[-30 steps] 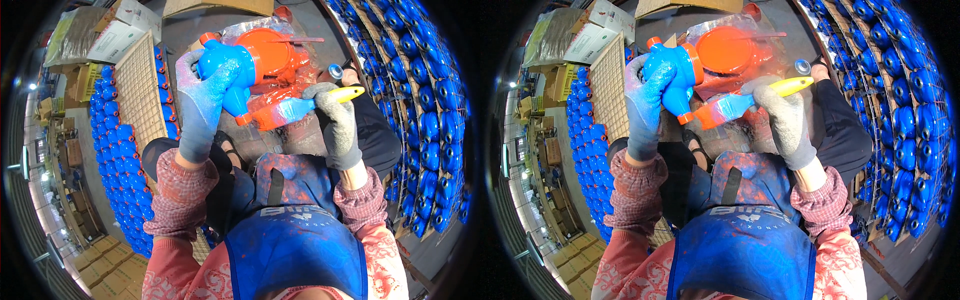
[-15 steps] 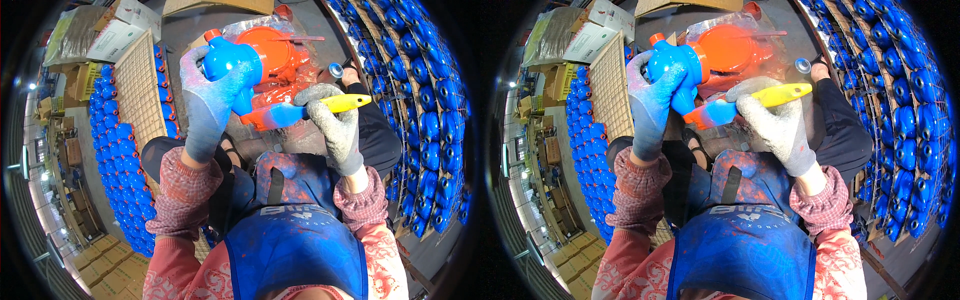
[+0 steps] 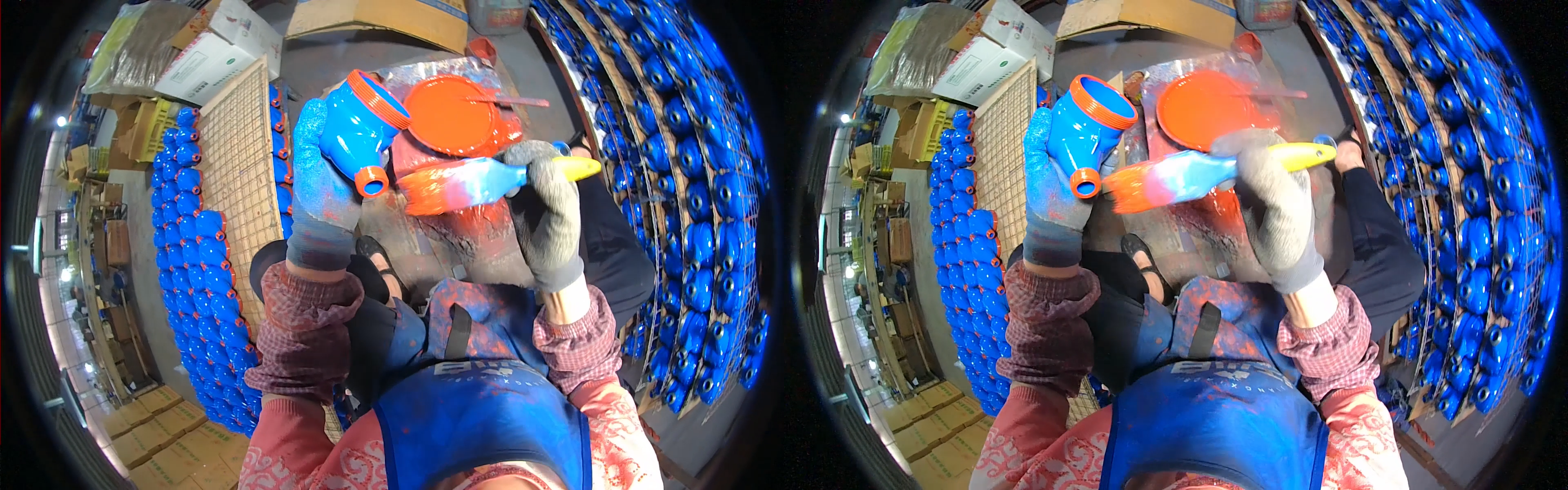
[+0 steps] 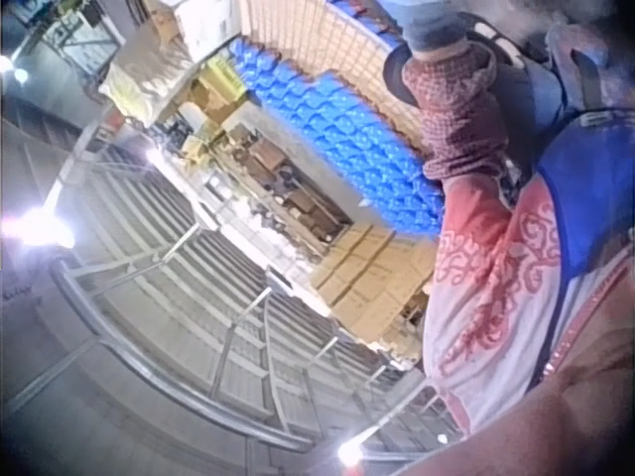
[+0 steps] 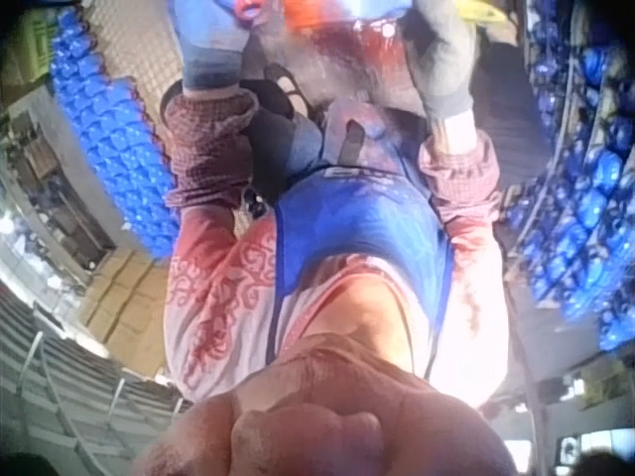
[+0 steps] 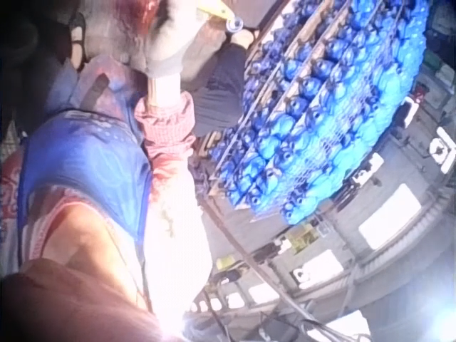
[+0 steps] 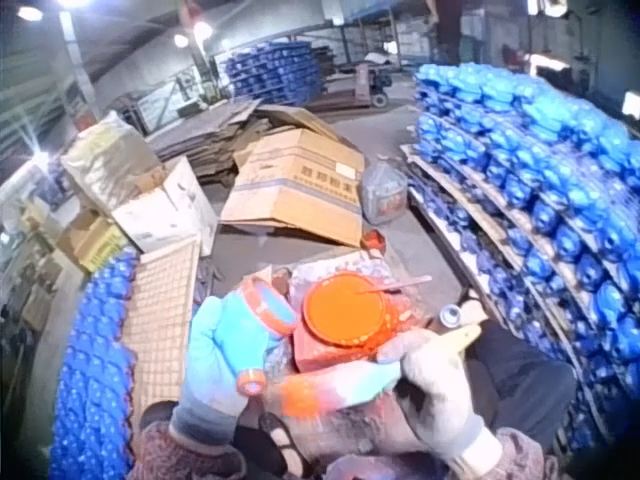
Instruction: The person paints blue components by dipping a paintbrush into an orange paint dish, applying paint to the rims of each component by hand, and placing them onto a wire grid tray.
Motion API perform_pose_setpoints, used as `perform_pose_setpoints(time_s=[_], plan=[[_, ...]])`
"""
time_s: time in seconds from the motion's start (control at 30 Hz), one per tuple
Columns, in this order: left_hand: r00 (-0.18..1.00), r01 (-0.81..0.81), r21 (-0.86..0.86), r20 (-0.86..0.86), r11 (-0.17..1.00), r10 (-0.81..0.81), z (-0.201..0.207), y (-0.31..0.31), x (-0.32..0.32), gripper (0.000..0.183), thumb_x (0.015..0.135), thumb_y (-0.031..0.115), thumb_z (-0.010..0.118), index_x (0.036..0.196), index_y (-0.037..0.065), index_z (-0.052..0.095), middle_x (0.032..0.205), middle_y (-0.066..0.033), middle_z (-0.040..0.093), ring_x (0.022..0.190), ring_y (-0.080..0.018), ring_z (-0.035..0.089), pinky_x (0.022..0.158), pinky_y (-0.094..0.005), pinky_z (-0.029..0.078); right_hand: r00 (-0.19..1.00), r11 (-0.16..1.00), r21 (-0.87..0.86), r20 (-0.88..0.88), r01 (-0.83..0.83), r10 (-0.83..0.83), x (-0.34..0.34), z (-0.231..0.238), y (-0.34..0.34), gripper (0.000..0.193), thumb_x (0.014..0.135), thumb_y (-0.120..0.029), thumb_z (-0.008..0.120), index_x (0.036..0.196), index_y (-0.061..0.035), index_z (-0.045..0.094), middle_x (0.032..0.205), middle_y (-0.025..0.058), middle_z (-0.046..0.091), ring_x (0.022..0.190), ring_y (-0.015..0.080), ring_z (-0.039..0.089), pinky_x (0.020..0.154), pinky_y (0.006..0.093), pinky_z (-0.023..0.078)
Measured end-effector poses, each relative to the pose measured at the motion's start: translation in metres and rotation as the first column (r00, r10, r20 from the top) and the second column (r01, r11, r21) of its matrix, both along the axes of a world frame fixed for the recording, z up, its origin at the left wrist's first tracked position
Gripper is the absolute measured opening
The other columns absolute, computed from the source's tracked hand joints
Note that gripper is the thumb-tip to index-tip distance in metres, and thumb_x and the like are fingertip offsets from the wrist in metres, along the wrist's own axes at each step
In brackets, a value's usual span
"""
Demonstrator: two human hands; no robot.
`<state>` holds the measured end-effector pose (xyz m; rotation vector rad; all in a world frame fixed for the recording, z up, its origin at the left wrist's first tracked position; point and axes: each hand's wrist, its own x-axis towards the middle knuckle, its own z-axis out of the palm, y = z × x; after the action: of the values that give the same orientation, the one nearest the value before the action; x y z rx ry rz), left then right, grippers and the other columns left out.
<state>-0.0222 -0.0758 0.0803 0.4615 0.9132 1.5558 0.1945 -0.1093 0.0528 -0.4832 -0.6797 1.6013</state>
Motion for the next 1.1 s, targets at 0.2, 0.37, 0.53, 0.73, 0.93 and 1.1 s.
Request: perform_pose_setpoints(time_s=[0.2, 0.37, 0.53, 0.73, 0.93, 1.1], plan=[[0.935, 0.265, 0.11, 0.212, 0.958, -0.283, -0.022, 0.016, -0.07, 0.06, 0.095, 0.052, 0.046, 0.13, 0.004, 0.051, 0.116, -0.0123, 0.062, 0.1, -0.025, 0.063, 0.085, -0.0382, 0.055, 0.825, 0.858, 0.503, 0.525, -0.103, -0.208, -0.057, 0.033, 0.024, 0.022, 0.085, -0.003, 0.062, 0.107, 0.0007, 0.063, 0.102, 0.0095, 0.065, 0.096, 0.0172, 0.062, 0.086, 0.0301, 0.048], [0.074, 0.041, 0.482, -0.875, 0.875, 0.478, -0.071, 0.008, -0.152, 0.049, 0.094, 0.034, 0.057, 0.131, 0.004, 0.046, 0.117, -0.0141, 0.059, 0.105, -0.0242, 0.061, 0.084, -0.036, 0.055, 0.851, 0.968, 0.221, 0.479, 0.119, -0.214, -0.094, 0.017, 0.031, 0.02, 0.091, -0.004, 0.062, 0.11, 0.0003, 0.063, 0.105, 0.006, 0.065, 0.092, 0.0134, 0.062, 0.085, 0.0272, 0.048], [0.969, -0.18, 0.114, -0.152, 0.977, 0.196, -0.075, 0.019, -0.257, 0.039, 0.086, 0.018, 0.066, 0.117, -0.001, 0.053, 0.103, -0.0104, 0.061, 0.092, -0.0184, 0.063, 0.071, -0.0321, 0.056, 0.649, 0.907, 0.42, 0.679, 0.04, -0.343, -0.091, -0.002, 0.049, 0.024, 0.098, -0.013, 0.05, 0.113, 0.0019, 0.061, 0.11, 0.0121, 0.063, 0.105, 0.0224, 0.058, 0.095, 0.0352, 0.044], [-0.283, -0.811, 0.009, -0.881, 0.584, -0.379, -0.167, 0.008, -0.452, 0.073, 0.071, 0.042, 0.076, 0.13, 0.011, 0.046, 0.118, -0.0199, 0.058, 0.108, -0.0361, 0.059, 0.087, -0.0472, 0.051, 0.337, 0.653, 0.688, 0.725, -0.318, -0.6, -0.087, 0.013, 0.067, 0.019, 0.088, -0.013, 0.06, 0.101, -0.0002, 0.064, 0.104, 0.017, 0.063, 0.103, 0.0351, 0.058, 0.095, 0.049, 0.043], [-0.893, -0.22, -0.225, -0.345, 0.949, -0.289, -0.177, 0.029, -0.503, 0.018, 0.085, 0.017, 0.052, 0.074, 0.014, 0.066, 0.073, -0.0089, 0.064, 0.073, -0.0307, 0.066, 0.06, -0.043, 0.051, -0.015, 0.61, 0.758, 0.624, -0.23, -0.781, -0.026, 0.024, 0.071, 0.029, 0.089, -0.03, 0.064, 0.097, -0.002, 0.069, 0.095, 0.0126, 0.068, 0.095, 0.0343, 0.063, 0.093, 0.0482, 0.047], [-0.932, -0.232, -0.248, -0.222, 0.941, -0.288, -0.205, 0.014, -0.521, 0.016, 0.089, 0.018, 0.051, 0.08, 0.007, 0.056, 0.078, -0.0096, 0.055, 0.074, -0.0242, 0.057, 0.065, -0.0408, 0.045, -0.235, 0.421, 0.843, 0.357, -0.336, -0.904, 0.043, 0.031, 0.084, 0.043, 0.08, -0.024, 0.067, 0.119, -0.0048, 0.064, 0.088, 0.0112, 0.066, 0.083, 0.0318, 0.061, 0.076, 0.0415, 0.047]])
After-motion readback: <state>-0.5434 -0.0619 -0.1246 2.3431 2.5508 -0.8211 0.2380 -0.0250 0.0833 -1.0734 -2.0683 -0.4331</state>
